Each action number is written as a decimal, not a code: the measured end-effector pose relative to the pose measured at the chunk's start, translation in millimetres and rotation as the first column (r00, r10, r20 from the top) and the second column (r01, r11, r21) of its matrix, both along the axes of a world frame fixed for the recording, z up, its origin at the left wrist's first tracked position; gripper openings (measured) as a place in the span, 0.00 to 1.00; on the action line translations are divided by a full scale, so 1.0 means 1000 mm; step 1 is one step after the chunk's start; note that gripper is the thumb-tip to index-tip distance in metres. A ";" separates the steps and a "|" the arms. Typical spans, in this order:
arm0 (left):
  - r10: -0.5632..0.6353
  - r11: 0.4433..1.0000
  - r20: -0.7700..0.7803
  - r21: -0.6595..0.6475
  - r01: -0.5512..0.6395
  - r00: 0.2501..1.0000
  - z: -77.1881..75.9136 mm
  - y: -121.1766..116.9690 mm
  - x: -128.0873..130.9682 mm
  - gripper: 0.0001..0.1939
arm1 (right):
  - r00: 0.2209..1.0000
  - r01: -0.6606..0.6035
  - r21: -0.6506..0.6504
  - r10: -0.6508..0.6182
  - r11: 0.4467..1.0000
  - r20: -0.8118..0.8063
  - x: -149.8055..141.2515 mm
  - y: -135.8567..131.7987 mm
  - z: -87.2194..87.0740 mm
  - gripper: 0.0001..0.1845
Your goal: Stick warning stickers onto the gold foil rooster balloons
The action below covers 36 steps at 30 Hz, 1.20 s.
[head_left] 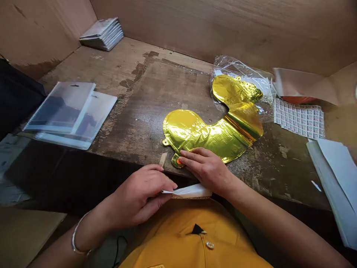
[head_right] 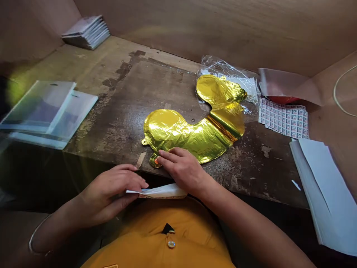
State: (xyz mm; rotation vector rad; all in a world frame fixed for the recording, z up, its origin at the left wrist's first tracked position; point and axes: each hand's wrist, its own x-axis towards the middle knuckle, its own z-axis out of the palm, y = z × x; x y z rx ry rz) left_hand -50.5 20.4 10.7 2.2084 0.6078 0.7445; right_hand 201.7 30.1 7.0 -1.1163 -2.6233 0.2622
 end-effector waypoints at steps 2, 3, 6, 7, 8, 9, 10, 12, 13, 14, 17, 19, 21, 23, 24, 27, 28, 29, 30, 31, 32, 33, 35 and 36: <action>0.007 0.998 0.023 -0.063 -0.005 1.000 0.001 -0.002 -0.002 0.07 | 0.999 0.028 0.030 -0.027 0.999 -0.031 -0.004 0.000 -0.008 0.15; 0.016 0.996 0.030 -0.088 -0.013 0.999 0.000 -0.003 -0.002 0.07 | 0.997 0.043 0.031 -0.041 0.999 -0.059 -0.006 0.001 -0.012 0.15; 0.047 0.991 0.039 -0.125 -0.042 0.998 -0.002 -0.003 0.000 0.06 | 0.976 0.122 -0.021 -0.124 0.992 -0.178 -0.011 0.005 -0.014 0.12; 0.058 0.991 0.041 -0.126 -0.052 0.997 -0.003 -0.003 0.001 0.06 | 0.959 0.169 -0.060 -0.178 0.984 -0.220 -0.012 0.007 -0.013 0.11; 0.066 0.991 0.043 -0.118 -0.061 0.997 -0.003 -0.002 0.002 0.06 | 0.934 0.221 -0.116 -0.245 0.968 -0.259 -0.012 0.009 -0.011 0.10; 0.076 0.992 0.039 -0.101 -0.072 0.996 -0.003 -0.001 0.002 0.05 | 0.904 0.269 -0.189 -0.315 0.945 -0.289 -0.011 0.011 -0.008 0.08; 0.089 0.993 0.028 -0.078 -0.086 0.996 -0.002 0.001 0.003 0.05 | 0.870 0.304 -0.276 -0.384 0.912 -0.309 -0.010 0.014 -0.006 0.07; 0.117 0.993 -0.010 -0.019 -0.117 0.993 0.001 0.005 0.004 0.05 | 0.802 0.318 -0.467 -0.497 0.825 -0.331 -0.007 0.020 0.000 0.12; 0.126 0.992 -0.028 0.013 -0.126 0.992 0.004 0.008 0.005 0.04 | 0.767 0.306 -0.554 -0.545 0.774 -0.338 -0.005 0.023 0.002 0.15; 0.127 0.991 -0.040 0.042 -0.125 0.991 0.006 0.011 0.006 0.04 | 0.731 0.288 -0.627 -0.589 0.724 -0.345 -0.004 0.027 0.004 0.19; 0.075 0.990 -0.043 0.122 -0.070 0.996 0.014 0.021 0.013 0.03 | 0.634 0.224 -0.772 -0.691 0.594 -0.348 0.000 0.036 0.007 0.22; 0.009 0.987 -0.066 0.159 0.002 0.998 0.015 0.030 0.021 0.03 | 0.604 0.185 -0.831 -0.728 0.524 -0.325 0.000 0.040 0.009 0.20; -0.076 0.980 -0.114 0.176 0.095 0.991 0.010 0.040 0.030 0.03 | 0.604 0.193 -0.825 -0.727 0.531 -0.326 -0.002 0.042 0.011 0.18; -0.156 0.964 -0.162 0.188 0.186 0.974 0.002 0.049 0.038 0.04 | 0.620 0.279 -0.725 -0.695 0.630 -0.366 -0.004 0.039 0.013 0.17; -0.179 0.958 -0.181 0.190 0.213 0.967 -0.002 0.053 0.041 0.04 | 0.634 0.344 -0.626 -0.665 0.700 -0.394 -0.005 0.036 0.014 0.17; -0.162 0.965 -0.224 0.166 0.201 0.961 -0.013 0.059 0.046 0.05 | 0.760 0.476 -0.226 -0.527 0.850 -0.380 -0.007 0.019 0.014 0.14; -0.146 0.970 -0.233 0.157 0.185 0.962 -0.014 0.059 0.046 0.05 | 0.814 0.473 -0.116 -0.484 0.873 -0.322 -0.007 0.012 0.013 0.19; -0.134 0.973 -0.239 0.151 0.173 0.962 -0.014 0.059 0.046 0.06 | 0.860 0.450 -0.047 -0.447 0.892 -0.247 -0.007 0.005 0.011 0.23; -0.126 0.976 -0.247 0.145 0.165 0.961 -0.014 0.058 0.046 0.07 | 0.888 0.427 -0.020 -0.424 0.904 -0.181 -0.007 0.000 0.009 0.24; -0.126 0.976 -0.250 0.139 0.165 0.960 -0.013 0.057 0.045 0.08 | 0.898 0.416 -0.025 -0.416 0.909 -0.143 -0.005 -0.004 0.007 0.21; -0.134 0.977 -0.247 0.130 0.170 0.960 -0.012 0.057 0.045 0.08 | 0.896 0.420 -0.047 -0.423 0.906 -0.135 -0.003 -0.005 0.006 0.17; -0.146 0.977 -0.241 0.118 0.178 0.959 -0.011 0.056 0.044 0.08 | 0.883 0.436 -0.084 -0.444 0.896 -0.156 0.001 -0.002 0.006 0.14; -0.175 0.975 -0.228 0.094 0.200 0.958 -0.010 0.055 0.043 0.06 | 0.802 0.506 -0.194 -0.541 0.841 -0.254 0.017 0.015 0.010 0.11; -0.181 0.975 -0.230 0.085 0.205 0.956 -0.011 0.055 0.043 0.06 | 0.730 0.561 -0.252 -0.615 0.788 -0.299 0.030 0.030 0.014 0.10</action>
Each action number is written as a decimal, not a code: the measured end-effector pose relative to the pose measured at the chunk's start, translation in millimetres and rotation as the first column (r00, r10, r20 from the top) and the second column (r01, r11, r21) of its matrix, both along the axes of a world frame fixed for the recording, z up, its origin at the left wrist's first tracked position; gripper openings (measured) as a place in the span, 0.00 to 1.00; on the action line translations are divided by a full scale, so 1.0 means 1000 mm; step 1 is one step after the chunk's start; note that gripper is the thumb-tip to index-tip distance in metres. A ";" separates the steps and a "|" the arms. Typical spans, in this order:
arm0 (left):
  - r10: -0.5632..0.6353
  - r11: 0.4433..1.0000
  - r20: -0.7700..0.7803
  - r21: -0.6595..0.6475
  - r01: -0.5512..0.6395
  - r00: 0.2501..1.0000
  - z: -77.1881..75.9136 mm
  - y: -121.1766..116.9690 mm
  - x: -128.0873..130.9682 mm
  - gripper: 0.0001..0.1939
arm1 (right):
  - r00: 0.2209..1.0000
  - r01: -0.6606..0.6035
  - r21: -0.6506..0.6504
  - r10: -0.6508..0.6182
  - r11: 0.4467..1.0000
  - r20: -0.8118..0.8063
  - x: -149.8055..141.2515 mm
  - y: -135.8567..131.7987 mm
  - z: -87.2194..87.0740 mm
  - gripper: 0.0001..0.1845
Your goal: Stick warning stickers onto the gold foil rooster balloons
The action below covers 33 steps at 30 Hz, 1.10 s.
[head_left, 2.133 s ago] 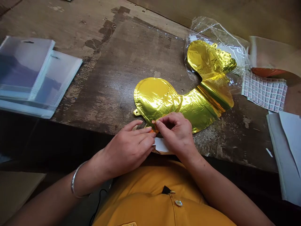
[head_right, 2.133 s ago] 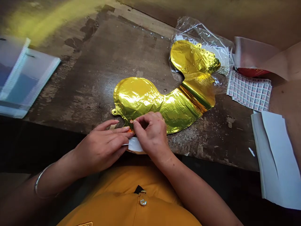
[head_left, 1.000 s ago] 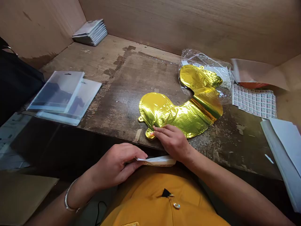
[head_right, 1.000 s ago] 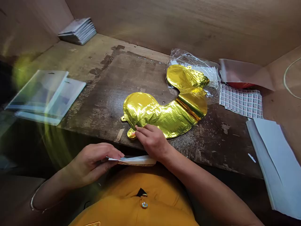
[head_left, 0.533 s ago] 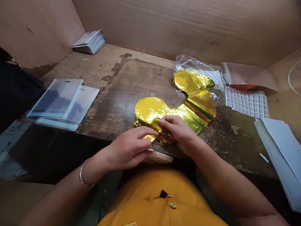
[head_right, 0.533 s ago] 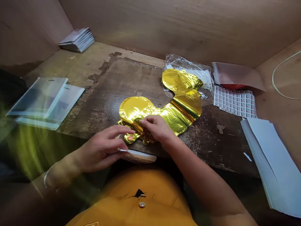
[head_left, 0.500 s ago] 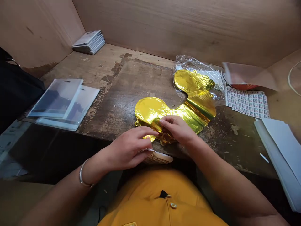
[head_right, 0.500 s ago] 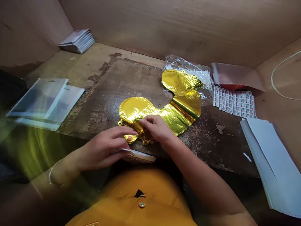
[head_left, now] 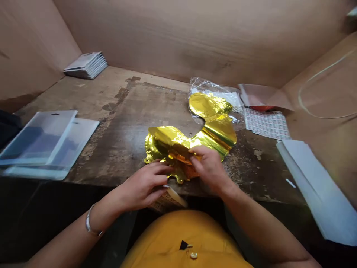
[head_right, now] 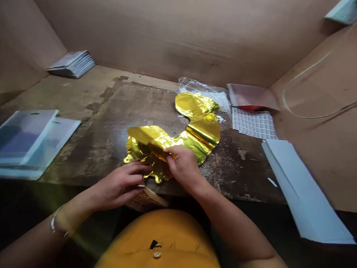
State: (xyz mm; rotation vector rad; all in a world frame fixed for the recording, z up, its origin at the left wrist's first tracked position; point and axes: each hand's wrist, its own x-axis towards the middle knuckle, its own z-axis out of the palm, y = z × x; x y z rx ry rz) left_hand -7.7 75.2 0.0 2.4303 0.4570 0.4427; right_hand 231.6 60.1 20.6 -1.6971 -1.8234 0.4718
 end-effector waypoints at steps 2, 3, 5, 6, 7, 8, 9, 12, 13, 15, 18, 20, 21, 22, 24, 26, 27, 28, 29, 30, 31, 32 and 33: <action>-0.002 1.000 -0.016 -0.009 0.001 1.000 -0.003 0.000 -0.001 0.05 | 0.964 0.238 -0.033 -0.240 0.971 -0.112 0.035 0.037 0.011 0.07; -0.008 1.000 -0.027 -0.015 0.008 1.000 -0.005 0.001 -0.002 0.05 | 0.937 0.338 -0.006 -0.337 0.941 -0.097 0.056 0.056 0.017 0.07; -0.004 1.000 -0.030 -0.017 0.004 1.000 -0.008 0.001 -0.002 0.06 | 0.882 0.471 0.052 -0.468 0.881 -0.060 0.099 0.091 0.029 0.06; -0.001 1.000 -0.027 -0.018 0.001 1.000 -0.009 0.001 -0.003 0.06 | 0.851 0.526 0.073 -0.525 0.847 -0.036 0.118 0.105 0.033 0.04; 0.004 1.000 -0.022 -0.018 -0.005 1.000 -0.010 0.001 -0.003 0.06 | 0.820 0.571 0.092 -0.572 0.816 -0.012 0.134 0.117 0.036 0.04; 0.008 1.000 -0.016 -0.020 -0.008 1.000 -0.010 0.001 -0.003 0.06 | 0.792 0.606 0.109 -0.611 0.788 0.010 0.148 0.126 0.039 0.05; 0.011 1.000 -0.009 -0.022 -0.011 1.000 -0.010 0.000 -0.003 0.06 | 0.770 0.630 0.124 -0.638 0.767 0.030 0.157 0.133 0.041 0.06; 0.019 1.000 0.000 -0.024 -0.019 1.000 -0.010 0.001 -0.002 0.06 | 0.738 0.652 0.180 -0.671 0.737 0.071 0.163 0.142 0.047 0.08; 0.021 0.999 -0.002 -0.026 -0.021 1.000 -0.010 0.002 -0.001 0.06 | 0.737 0.647 0.206 -0.671 0.735 0.081 0.157 0.140 0.049 0.09; 0.026 0.999 -0.001 -0.043 -0.026 1.000 -0.010 0.004 0.000 0.06 | 0.755 0.608 0.263 -0.648 0.749 0.100 0.135 0.124 0.054 0.11; 0.038 0.992 0.063 -0.123 -0.030 0.997 -0.006 0.001 -0.001 0.05 | 0.918 0.338 0.303 -0.383 0.891 0.105 0.078 0.066 0.053 0.13; 0.082 0.975 0.127 -0.216 -0.053 0.988 -0.002 -0.006 -0.004 0.05 | 0.997 0.048 0.145 -0.056 0.988 0.048 0.037 0.012 0.048 0.16; 0.121 0.957 0.144 -0.279 -0.077 0.982 0.001 -0.011 -0.006 0.05 | 0.997 -0.075 0.005 0.074 0.997 0.032 0.020 -0.014 0.045 0.18; 0.190 0.925 0.133 -0.357 -0.131 0.973 0.004 -0.017 -0.007 0.05 | 0.987 -0.162 -0.106 0.163 0.981 0.002 0.005 -0.038 0.042 0.22; 0.375 0.790 0.069 -0.545 -0.280 0.924 0.009 -0.030 -0.007 0.06 | 0.963 -0.269 -0.253 0.256 0.929 -0.083 -0.014 -0.070 0.034 0.21; 0.529 0.578 -0.021 -0.723 -0.379 0.848 0.010 -0.043 -0.006 0.09 | 0.961 -0.272 -0.346 0.235 0.898 -0.145 -0.022 -0.083 0.023 0.13; 0.577 0.472 -0.051 -0.794 -0.384 0.815 0.010 -0.048 -0.005 0.10 | 0.964 -0.256 -0.382 0.207 0.888 -0.165 -0.022 -0.083 0.018 0.10; 0.611 0.378 -0.068 -0.851 -0.366 0.789 0.008 -0.053 -0.003 0.11 | 0.967 -0.241 -0.414 0.181 0.878 -0.180 -0.021 -0.081 0.015 0.09; 0.635 0.300 -0.073 -0.894 -0.332 0.769 0.006 -0.057 -0.002 0.11 | 0.967 -0.237 -0.441 0.166 0.866 -0.194 -0.018 -0.078 0.012 0.10; 0.653 0.239 -0.072 -0.925 -0.295 0.754 0.004 -0.060 -0.001 0.11 | 0.964 -0.247 -0.464 0.166 0.850 -0.209 -0.015 -0.075 0.011 0.11; 0.669 0.190 -0.071 -0.946 -0.264 0.739 0.003 -0.062 0.001 0.11 | 0.957 -0.273 -0.487 0.183 0.830 -0.224 -0.012 -0.072 0.012 0.12; 0.684 0.155 -0.075 -0.957 -0.244 0.726 0.001 -0.064 0.002 0.11 | 0.950 -0.300 -0.503 0.210 0.810 -0.229 -0.009 -0.069 0.014 0.12; 0.694 0.130 -0.081 -0.963 -0.236 0.715 0.000 -0.066 0.003 0.10 | 0.947 -0.317 -0.504 0.238 0.803 -0.216 -0.007 -0.068 0.017 0.12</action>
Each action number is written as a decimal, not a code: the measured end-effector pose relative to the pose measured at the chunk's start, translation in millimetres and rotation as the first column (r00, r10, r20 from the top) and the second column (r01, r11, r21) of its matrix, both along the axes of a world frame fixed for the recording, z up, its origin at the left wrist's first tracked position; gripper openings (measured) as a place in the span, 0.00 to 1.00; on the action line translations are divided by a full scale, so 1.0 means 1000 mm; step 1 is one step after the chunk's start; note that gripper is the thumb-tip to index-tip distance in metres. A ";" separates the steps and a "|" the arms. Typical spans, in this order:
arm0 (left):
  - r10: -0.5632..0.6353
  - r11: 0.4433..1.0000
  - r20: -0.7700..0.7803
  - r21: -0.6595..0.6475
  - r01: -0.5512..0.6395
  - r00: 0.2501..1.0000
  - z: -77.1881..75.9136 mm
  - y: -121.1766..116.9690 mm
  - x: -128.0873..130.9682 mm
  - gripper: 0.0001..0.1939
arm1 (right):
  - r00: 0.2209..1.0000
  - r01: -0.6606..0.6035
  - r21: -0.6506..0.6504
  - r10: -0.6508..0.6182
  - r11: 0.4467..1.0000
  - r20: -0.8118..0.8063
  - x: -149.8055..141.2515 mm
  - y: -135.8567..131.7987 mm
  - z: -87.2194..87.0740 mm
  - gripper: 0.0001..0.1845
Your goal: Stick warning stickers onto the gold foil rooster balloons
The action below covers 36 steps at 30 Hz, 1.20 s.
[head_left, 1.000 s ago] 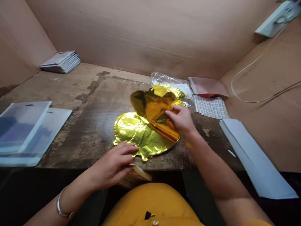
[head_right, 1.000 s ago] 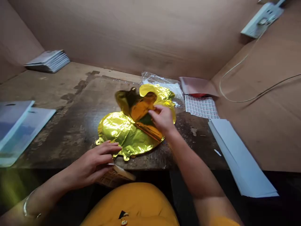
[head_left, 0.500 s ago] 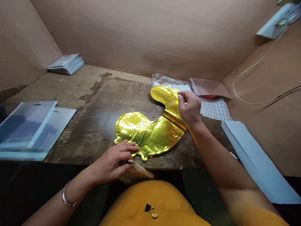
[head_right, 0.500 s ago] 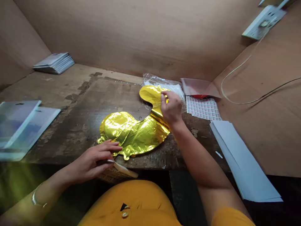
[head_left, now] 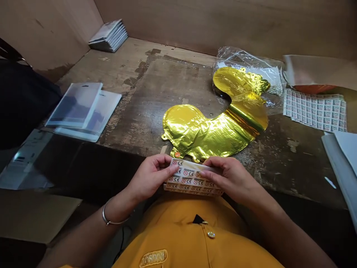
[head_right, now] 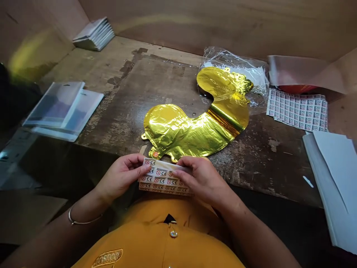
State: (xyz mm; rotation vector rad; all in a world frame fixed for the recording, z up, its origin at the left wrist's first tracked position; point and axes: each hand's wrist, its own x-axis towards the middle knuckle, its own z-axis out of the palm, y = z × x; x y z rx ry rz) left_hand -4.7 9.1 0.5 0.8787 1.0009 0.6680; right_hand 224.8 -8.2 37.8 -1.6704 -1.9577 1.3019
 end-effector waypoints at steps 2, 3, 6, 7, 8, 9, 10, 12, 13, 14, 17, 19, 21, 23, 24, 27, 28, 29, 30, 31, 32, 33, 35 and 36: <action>0.027 0.999 0.010 -0.022 -0.027 1.000 0.000 -0.003 0.003 0.10 | 0.997 -0.031 0.140 0.020 0.990 0.080 -0.001 0.000 0.008 0.09; 0.040 0.999 0.014 -0.025 -0.039 0.999 0.000 -0.004 0.004 0.10 | 0.991 -0.039 0.269 0.004 0.962 0.131 -0.004 -0.001 0.012 0.08; 0.054 0.999 0.017 0.009 -0.054 0.998 0.003 -0.007 0.008 0.10 | 0.981 -0.082 0.621 -0.049 0.780 0.190 -0.021 -0.002 0.018 0.09; 0.054 0.998 0.010 0.039 -0.055 0.998 0.004 -0.007 0.009 0.09 | 0.983 -0.096 0.669 -0.036 0.737 0.180 -0.028 -0.002 0.018 0.09; 0.052 0.996 -0.003 0.076 -0.051 0.999 0.004 -0.008 0.009 0.09 | 0.986 -0.104 0.688 -0.017 0.718 0.167 -0.034 -0.002 0.017 0.09; 0.048 0.992 -0.021 0.118 -0.046 0.999 0.005 -0.008 0.010 0.08 | 0.988 -0.104 0.690 -0.006 0.716 0.155 -0.039 -0.001 0.014 0.08; 0.046 0.986 -0.042 0.161 -0.038 0.998 0.005 -0.009 0.010 0.08 | 0.989 -0.097 0.685 -0.004 0.722 0.145 -0.043 0.000 0.012 0.08; 0.045 0.972 -0.081 0.235 -0.025 0.996 0.005 -0.009 0.009 0.08 | 0.993 -0.068 0.678 -0.017 0.732 0.119 -0.048 0.001 0.006 0.06; 0.043 0.966 -0.093 0.259 -0.018 0.995 0.004 -0.010 0.009 0.08 | 0.994 -0.053 0.678 -0.025 0.733 0.105 -0.049 0.001 0.004 0.06; 0.042 0.962 -0.100 0.274 -0.013 0.994 0.004 -0.010 0.009 0.08 | 0.995 -0.040 0.685 -0.031 0.727 0.091 -0.050 0.001 0.002 0.05; 0.036 0.963 -0.097 0.269 -0.009 0.995 0.002 -0.010 0.008 0.08 | 0.995 -0.033 0.742 -0.049 0.670 0.088 -0.049 0.000 0.000 0.04; 0.032 0.968 -0.094 0.252 -0.007 0.995 0.001 -0.010 0.008 0.09 | 0.991 -0.069 0.774 -0.050 0.630 0.128 -0.049 -0.001 -0.002 0.03; 0.028 0.973 -0.088 0.232 -0.007 0.996 0.000 -0.010 0.009 0.09 | 0.980 -0.138 0.798 -0.037 0.586 0.196 -0.048 -0.002 -0.004 0.04; 0.028 0.980 -0.076 0.200 -0.012 0.997 -0.001 -0.011 0.009 0.10 | 0.964 -0.227 0.833 -0.006 0.504 0.266 -0.046 -0.003 -0.007 0.05; 0.029 0.983 -0.067 0.181 -0.017 0.997 -0.001 -0.011 0.009 0.10 | 0.956 -0.267 0.851 0.010 0.452 0.295 -0.045 -0.004 -0.009 0.06; 0.038 0.990 -0.034 0.135 -0.033 0.999 -0.004 -0.012 0.009 0.10 | 0.938 -0.337 0.872 0.045 0.354 0.345 -0.043 -0.006 -0.014 0.07; 0.043 0.991 -0.026 0.127 -0.039 0.999 -0.004 -0.012 0.009 0.10 | 0.936 -0.344 0.868 0.055 0.358 0.348 -0.042 -0.007 -0.015 0.07; 0.047 0.992 -0.020 0.122 -0.044 0.999 -0.005 -0.012 0.008 0.10 | 0.936 -0.345 0.860 0.065 0.376 0.346 -0.042 -0.008 -0.016 0.07; 0.051 0.992 -0.016 0.117 -0.049 0.999 -0.005 -0.012 0.008 0.10 | 0.941 -0.331 0.852 0.071 0.405 0.332 -0.043 -0.008 -0.015 0.07; 0.054 0.992 -0.014 0.111 -0.052 0.998 -0.005 -0.012 0.008 0.10 | 0.951 -0.298 0.845 0.065 0.443 0.302 -0.043 -0.008 -0.015 0.07; 0.055 0.993 -0.011 0.103 -0.054 0.998 -0.005 -0.012 0.008 0.10 | 0.963 -0.254 0.838 0.046 0.483 0.265 -0.044 -0.007 -0.013 0.06; 0.055 0.994 -0.008 0.092 -0.054 0.998 -0.004 -0.012 0.008 0.10 | 0.973 -0.203 0.829 0.013 0.521 0.230 -0.045 -0.006 -0.012 0.05; 0.057 0.996 0.001 0.076 -0.057 0.998 -0.004 -0.011 0.008 0.10 | 0.980 -0.127 0.795 -0.050 0.593 0.194 -0.046 -0.004 -0.008 0.05; 0.059 0.995 0.002 0.074 -0.059 0.998 -0.004 -0.011 0.008 0.10 | 0.979 -0.116 0.776 -0.063 0.620 0.196 -0.046 -0.003 -0.007 0.05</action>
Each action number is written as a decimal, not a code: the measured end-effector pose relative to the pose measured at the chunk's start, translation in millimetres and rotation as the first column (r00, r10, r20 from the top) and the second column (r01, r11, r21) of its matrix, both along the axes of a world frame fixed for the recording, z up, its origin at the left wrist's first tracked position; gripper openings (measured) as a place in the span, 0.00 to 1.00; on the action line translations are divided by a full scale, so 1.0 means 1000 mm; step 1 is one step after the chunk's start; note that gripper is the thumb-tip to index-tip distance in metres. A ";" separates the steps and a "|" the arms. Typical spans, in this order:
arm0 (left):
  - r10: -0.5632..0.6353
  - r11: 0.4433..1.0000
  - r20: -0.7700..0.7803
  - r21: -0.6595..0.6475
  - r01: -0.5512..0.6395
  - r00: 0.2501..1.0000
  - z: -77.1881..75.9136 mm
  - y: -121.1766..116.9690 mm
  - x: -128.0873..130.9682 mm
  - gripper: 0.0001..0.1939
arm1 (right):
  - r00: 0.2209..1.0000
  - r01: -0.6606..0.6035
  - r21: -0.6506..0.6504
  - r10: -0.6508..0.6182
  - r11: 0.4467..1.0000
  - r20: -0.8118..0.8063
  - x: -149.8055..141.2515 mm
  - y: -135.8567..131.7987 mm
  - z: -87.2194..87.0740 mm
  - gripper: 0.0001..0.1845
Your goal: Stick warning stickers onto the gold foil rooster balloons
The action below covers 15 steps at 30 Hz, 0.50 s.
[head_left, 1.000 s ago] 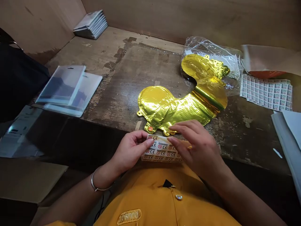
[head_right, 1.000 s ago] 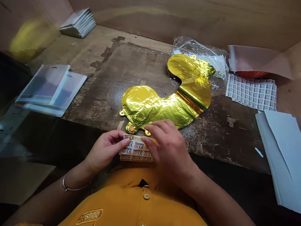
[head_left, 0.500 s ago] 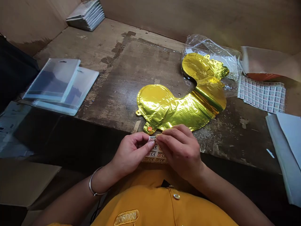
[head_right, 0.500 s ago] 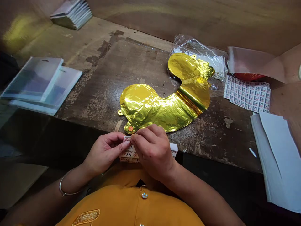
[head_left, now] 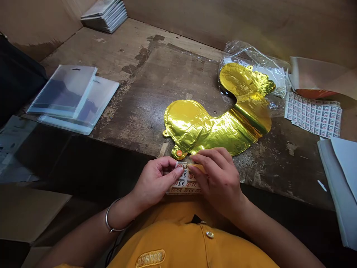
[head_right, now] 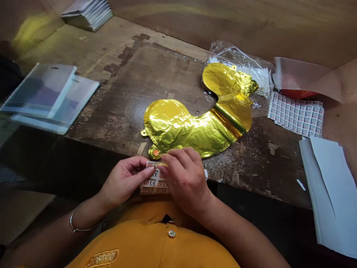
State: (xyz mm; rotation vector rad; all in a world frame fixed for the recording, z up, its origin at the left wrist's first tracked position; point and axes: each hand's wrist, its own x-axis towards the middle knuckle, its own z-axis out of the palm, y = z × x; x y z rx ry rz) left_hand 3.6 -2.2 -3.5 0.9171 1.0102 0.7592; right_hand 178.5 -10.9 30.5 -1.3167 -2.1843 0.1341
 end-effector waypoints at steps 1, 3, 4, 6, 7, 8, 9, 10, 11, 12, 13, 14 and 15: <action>0.001 1.000 -0.002 0.005 -0.001 1.000 0.000 0.000 0.000 0.11 | 1.000 0.003 -0.027 -0.003 1.000 0.010 0.000 0.001 0.001 0.07; 0.004 1.000 -0.011 0.024 -0.004 1.000 0.000 0.000 0.001 0.11 | 1.000 -0.006 -0.047 0.007 0.999 0.023 0.000 0.000 0.000 0.08; 0.004 1.000 -0.014 0.030 -0.004 1.000 0.000 -0.001 0.001 0.11 | 0.999 -0.008 -0.030 0.009 1.000 0.032 0.000 -0.001 -0.001 0.08; 0.004 0.999 -0.015 0.032 -0.004 1.000 0.000 -0.001 0.002 0.12 | 0.998 -0.008 0.039 0.006 0.999 0.062 0.001 -0.004 -0.004 0.09; 0.006 1.000 -0.013 0.031 -0.005 1.000 0.000 -0.001 0.002 0.12 | 0.997 -0.017 0.079 0.010 0.997 0.083 0.002 -0.005 -0.005 0.10; 0.008 1.000 -0.012 0.028 -0.008 1.000 0.000 -0.001 0.002 0.12 | 0.995 -0.033 0.116 0.021 0.993 0.102 0.002 -0.006 -0.006 0.10; 0.010 1.000 -0.011 0.027 -0.010 1.000 -0.001 -0.002 0.003 0.12 | 0.992 -0.054 0.143 0.037 0.988 0.120 0.003 -0.007 -0.007 0.11; 0.014 1.000 -0.009 0.027 -0.013 1.000 -0.001 -0.002 0.003 0.11 | 0.990 -0.074 0.165 0.052 0.984 0.132 0.003 -0.007 -0.008 0.11; 0.016 0.999 -0.007 0.029 -0.016 1.000 -0.001 -0.002 0.003 0.11 | 0.988 -0.091 0.180 0.066 0.979 0.140 0.003 -0.007 -0.009 0.11; 0.019 0.999 -0.006 0.031 -0.018 1.000 -0.001 -0.002 0.004 0.11 | 0.986 -0.105 0.194 0.078 0.975 0.145 0.004 -0.008 -0.009 0.11; 0.022 0.999 -0.008 0.033 -0.021 1.000 -0.001 -0.002 0.004 0.11 | 0.985 -0.115 0.207 0.085 0.972 0.148 0.004 -0.008 -0.011 0.11; 0.025 0.999 -0.010 0.034 -0.024 1.000 -0.001 -0.002 0.004 0.11 | 0.984 -0.123 0.220 0.091 0.968 0.150 0.005 -0.008 -0.012 0.11; 0.024 0.999 -0.008 0.031 -0.024 1.000 -0.001 -0.002 0.004 0.11 | 0.984 -0.128 0.232 0.095 0.964 0.149 0.005 -0.008 -0.014 0.11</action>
